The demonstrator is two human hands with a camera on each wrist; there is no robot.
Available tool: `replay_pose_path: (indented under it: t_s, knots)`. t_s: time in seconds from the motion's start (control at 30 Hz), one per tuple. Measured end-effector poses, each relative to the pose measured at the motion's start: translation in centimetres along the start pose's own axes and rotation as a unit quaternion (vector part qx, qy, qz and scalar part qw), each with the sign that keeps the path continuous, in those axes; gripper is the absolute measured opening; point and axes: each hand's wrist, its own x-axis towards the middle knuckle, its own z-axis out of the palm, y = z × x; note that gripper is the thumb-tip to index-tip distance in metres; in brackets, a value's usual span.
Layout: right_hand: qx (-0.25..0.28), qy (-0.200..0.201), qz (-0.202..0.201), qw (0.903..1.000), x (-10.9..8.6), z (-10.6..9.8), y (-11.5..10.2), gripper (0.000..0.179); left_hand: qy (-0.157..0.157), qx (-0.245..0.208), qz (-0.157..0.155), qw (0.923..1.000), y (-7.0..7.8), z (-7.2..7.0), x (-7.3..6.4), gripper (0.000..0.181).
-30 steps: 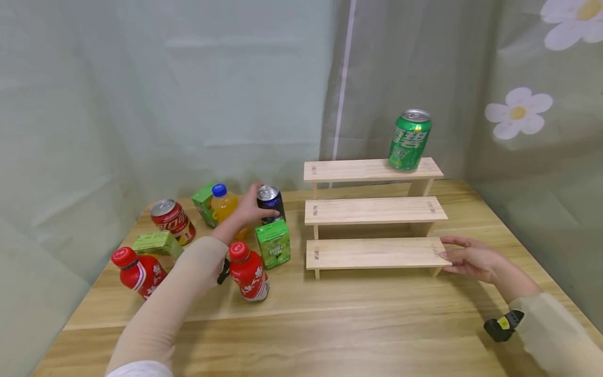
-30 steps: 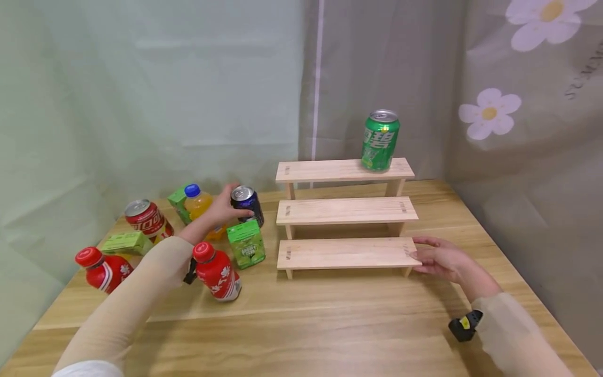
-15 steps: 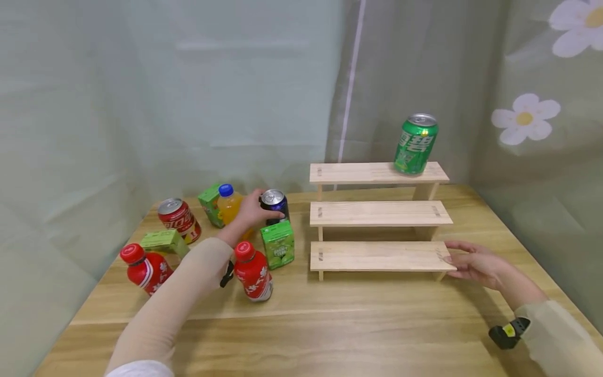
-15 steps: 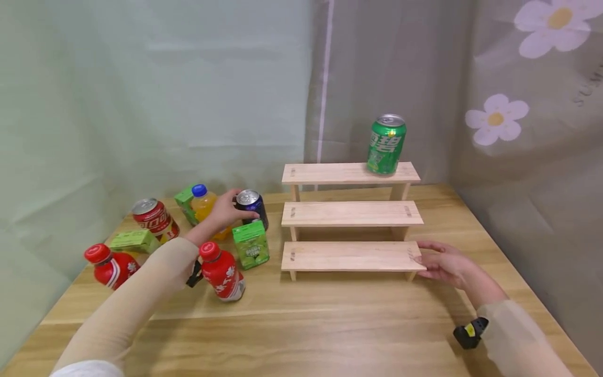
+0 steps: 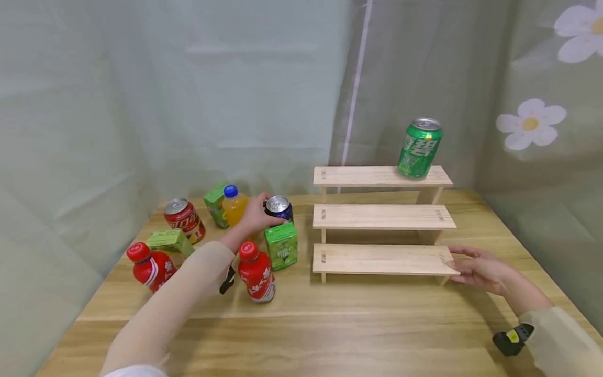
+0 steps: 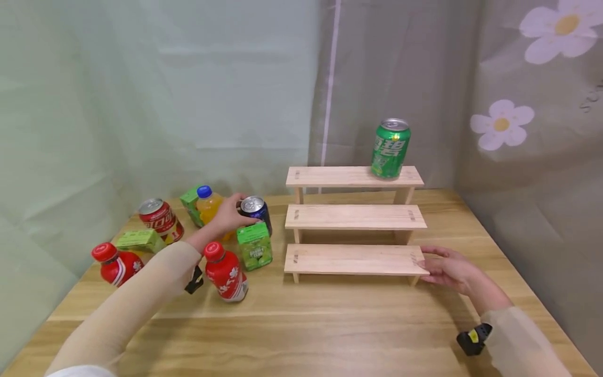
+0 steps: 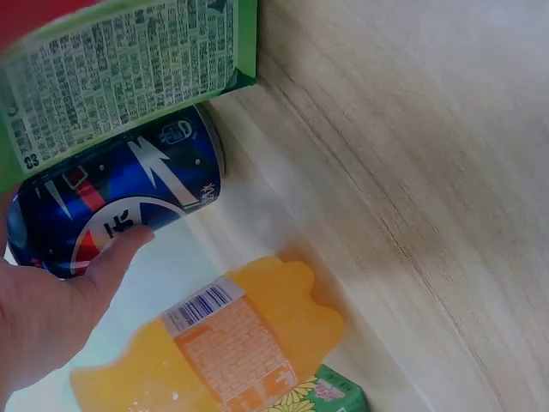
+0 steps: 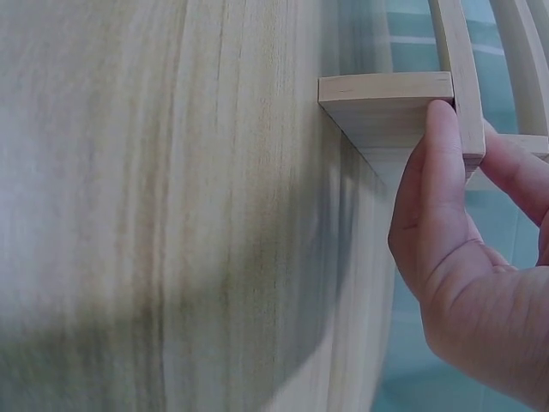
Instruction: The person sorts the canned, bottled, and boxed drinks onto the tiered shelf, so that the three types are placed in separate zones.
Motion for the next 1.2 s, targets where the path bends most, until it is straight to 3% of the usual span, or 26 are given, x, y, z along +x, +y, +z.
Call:
replay_pose_path:
  t_s: [0.27,0.63,0.93,1.2]
  knots:
    - [0.007,-0.009,0.004,0.9999,0.0,0.2,0.1,0.027,0.006,-0.073,-0.013,0.9972,1.2,-0.9,-1.2,0.068]
    - [0.005,-0.012,0.004,0.9999,-0.2,-0.1,0.2,0.029,0.019,-0.089,0.000,0.9959,4.2,-4.4,-1.3,0.069]
    - [0.020,-0.021,0.000,0.9996,-0.2,-0.4,-0.1,0.027,0.066,-0.118,0.016,0.9907,7.1,-6.7,-0.9,0.072]
    - [0.017,-0.006,0.002,0.9998,0.0,0.1,-0.3,0.028,0.102,-0.129,0.035,0.9858,10.3,-8.4,-0.7,0.071]
